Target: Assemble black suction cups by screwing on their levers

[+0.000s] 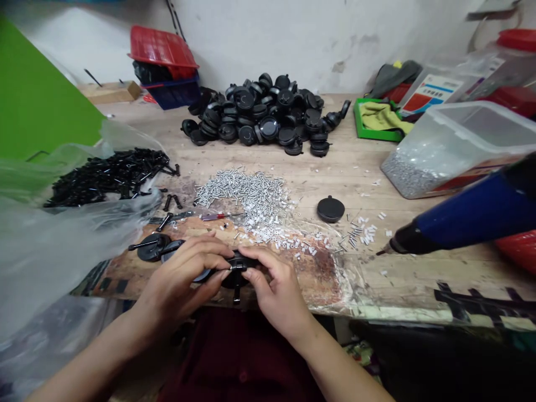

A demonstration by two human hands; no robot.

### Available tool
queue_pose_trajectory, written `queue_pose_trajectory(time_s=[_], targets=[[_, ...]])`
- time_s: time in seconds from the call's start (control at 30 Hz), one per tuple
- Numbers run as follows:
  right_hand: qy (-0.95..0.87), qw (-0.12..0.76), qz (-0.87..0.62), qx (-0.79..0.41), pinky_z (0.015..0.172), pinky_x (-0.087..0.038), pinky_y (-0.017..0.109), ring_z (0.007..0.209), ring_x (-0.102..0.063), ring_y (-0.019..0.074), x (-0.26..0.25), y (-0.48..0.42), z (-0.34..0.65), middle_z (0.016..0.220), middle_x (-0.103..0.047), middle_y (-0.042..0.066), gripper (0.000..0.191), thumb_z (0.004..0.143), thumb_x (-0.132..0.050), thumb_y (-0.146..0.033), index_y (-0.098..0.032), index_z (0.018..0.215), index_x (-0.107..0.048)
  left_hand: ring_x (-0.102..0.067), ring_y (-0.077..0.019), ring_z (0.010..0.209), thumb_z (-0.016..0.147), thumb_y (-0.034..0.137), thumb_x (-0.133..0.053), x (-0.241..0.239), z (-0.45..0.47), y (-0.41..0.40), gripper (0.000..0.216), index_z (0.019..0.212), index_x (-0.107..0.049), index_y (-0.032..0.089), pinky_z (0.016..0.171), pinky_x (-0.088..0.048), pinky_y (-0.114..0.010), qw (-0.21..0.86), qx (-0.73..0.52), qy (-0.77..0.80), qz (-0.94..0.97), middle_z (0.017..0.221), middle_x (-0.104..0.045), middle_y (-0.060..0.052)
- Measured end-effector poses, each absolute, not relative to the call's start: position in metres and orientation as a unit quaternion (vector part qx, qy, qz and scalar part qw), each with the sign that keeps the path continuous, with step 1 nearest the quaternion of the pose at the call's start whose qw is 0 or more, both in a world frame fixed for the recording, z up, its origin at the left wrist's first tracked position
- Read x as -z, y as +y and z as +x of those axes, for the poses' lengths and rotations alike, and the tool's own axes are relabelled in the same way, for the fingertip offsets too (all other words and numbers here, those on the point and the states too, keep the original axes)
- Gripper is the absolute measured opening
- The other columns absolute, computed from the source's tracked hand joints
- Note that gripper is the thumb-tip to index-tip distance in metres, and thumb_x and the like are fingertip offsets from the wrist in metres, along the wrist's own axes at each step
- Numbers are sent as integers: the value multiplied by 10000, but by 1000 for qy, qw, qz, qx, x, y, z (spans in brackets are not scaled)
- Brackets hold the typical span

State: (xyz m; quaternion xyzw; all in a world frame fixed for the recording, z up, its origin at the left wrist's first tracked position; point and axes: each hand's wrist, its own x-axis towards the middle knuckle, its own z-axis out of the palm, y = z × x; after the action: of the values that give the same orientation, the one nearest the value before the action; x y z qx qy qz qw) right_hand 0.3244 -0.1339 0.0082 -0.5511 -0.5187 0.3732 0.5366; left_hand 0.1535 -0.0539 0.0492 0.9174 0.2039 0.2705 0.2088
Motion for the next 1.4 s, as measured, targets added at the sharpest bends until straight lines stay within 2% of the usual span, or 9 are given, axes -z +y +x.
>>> queue_pose_trajectory(time_s=[0.13, 0.33, 0.47, 0.6, 0.8, 0.93, 1.03, 1.23, 1.4], targets=[[-502, 543, -550, -388, 965, -487, 378, 1100, -613, 191, -8, -134, 323, 1156, -673, 20, 308, 841, -587, -171, -298, 1116, -645, -582, -171, 1009, 837, 101, -578, -50, 154, -54, 134, 944, -565, 180, 958, -452, -383, 207, -277, 205, 916, 1005, -658, -51], [-385, 599, -488, -504, 903, -532, 312, 1028, -650, 167, -6, -131, 317, 1090, -698, 6, 285, 773, -663, -171, -291, 1031, -679, -609, -158, 1005, 829, 69, -575, -45, 154, -60, 233, 1013, -577, 212, 1016, -428, -396, 166, -302, 189, 919, 1018, -678, -26], [-338, 615, -465, -540, 891, -534, 278, 991, -660, 141, -6, -130, 310, 1061, -704, -3, 301, 763, -677, -178, -300, 1037, -672, -594, -173, 1064, 825, 74, -582, -41, 156, -74, 238, 1024, -566, 204, 937, -490, -339, 156, -367, 282, 872, 1120, -616, -69], [-332, 618, -459, -545, 880, -543, 299, 974, -667, 150, -7, -130, 307, 1018, -715, 4, 300, 757, -671, -181, -292, 1036, -671, -599, -186, 1062, 825, 70, -582, -37, 157, -85, 246, 1023, -585, 216, 924, -500, -345, 132, -393, 317, 853, 1158, -604, -72], [-338, 617, -468, -534, 924, -518, 289, 1013, -654, 138, -5, -129, 308, 1078, -702, -8, 280, 766, -651, -150, -296, 1003, -682, -590, -199, 1074, 803, 4, -579, -32, 154, -83, 332, 1075, -610, 192, 976, -469, -392, 134, -392, 248, 876, 1099, -654, -67], [-344, 629, -481, -504, 905, -531, 283, 1012, -651, 140, -3, -129, 306, 1076, -693, -11, 297, 777, -641, -146, -302, 1028, -670, -584, -201, 1083, 798, 1, -583, -32, 155, -82, 350, 1085, -607, 200, 968, -466, -403, 156, -394, 262, 867, 1090, -661, -66], [-370, 631, -514, -448, 881, -546, 302, 1025, -643, 165, -1, -132, 304, 1110, -672, 12, 292, 797, -631, -162, -295, 1056, -662, -586, -206, 1073, 801, 31, -596, -35, 158, -85, 311, 1051, -616, 215, 960, -459, -422, 180, -412, 300, 841, 1090, -666, -61], [-464, 606, -565, -312, 1007, -461, 402, 1127, -586, 200, 4, -138, 303, 1170, -652, 21, 310, 850, -574, -157, -313, 1109, -640, -593, -192, 1036, 814, 90, -608, -39, 162, -85, 178, 940, -631, 214, 920, -475, -390, 215, -407, 347, 817, 1054, -663, -51], [-479, 578, -556, -357, 978, -486, 379, 1103, -610, 188, -2, -135, 311, 1157, -669, 12, 323, 836, -583, -133, -309, 1098, -651, -584, -178, 1029, 814, 83, -606, -39, 159, -78, 165, 922, -603, 208, 961, -459, -403, 193, -385, 309, 848, 1003, -657, -45]])
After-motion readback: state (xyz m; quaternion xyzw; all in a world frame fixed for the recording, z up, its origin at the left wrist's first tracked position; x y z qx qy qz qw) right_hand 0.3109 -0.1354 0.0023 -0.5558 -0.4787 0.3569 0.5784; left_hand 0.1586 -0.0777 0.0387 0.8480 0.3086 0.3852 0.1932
